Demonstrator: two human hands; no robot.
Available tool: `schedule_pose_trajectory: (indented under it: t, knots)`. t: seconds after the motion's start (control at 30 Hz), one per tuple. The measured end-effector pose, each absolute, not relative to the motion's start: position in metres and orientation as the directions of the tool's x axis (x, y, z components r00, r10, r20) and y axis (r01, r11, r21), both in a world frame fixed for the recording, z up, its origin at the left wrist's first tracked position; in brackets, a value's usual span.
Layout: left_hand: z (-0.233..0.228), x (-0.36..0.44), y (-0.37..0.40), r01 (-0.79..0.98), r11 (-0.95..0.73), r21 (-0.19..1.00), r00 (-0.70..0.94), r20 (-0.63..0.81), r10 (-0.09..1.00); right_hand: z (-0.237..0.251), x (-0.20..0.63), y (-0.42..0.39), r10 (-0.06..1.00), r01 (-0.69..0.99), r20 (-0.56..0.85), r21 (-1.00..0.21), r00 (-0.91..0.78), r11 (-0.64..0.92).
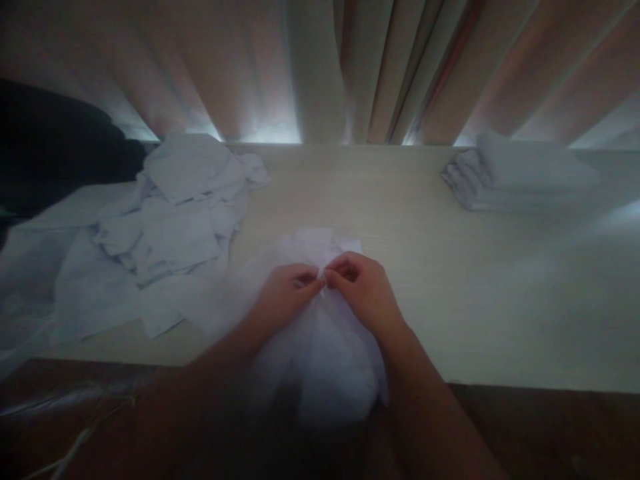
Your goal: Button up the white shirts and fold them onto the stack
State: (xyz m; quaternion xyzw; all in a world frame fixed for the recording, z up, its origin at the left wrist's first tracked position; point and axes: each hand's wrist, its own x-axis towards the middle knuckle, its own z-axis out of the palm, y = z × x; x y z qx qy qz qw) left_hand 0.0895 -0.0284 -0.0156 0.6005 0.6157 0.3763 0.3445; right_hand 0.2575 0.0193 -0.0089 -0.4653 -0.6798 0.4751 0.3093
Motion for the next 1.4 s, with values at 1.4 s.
schedule_pose_trajectory:
  t: [1.4]
  knots:
    - [-0.0156,0.085,-0.0274,0.347,-0.078,0.935,0.041,0.068,0.997,-0.0049,0.2672,0.0254,0.895,0.203,-0.06,-0.979,-0.442,0.035]
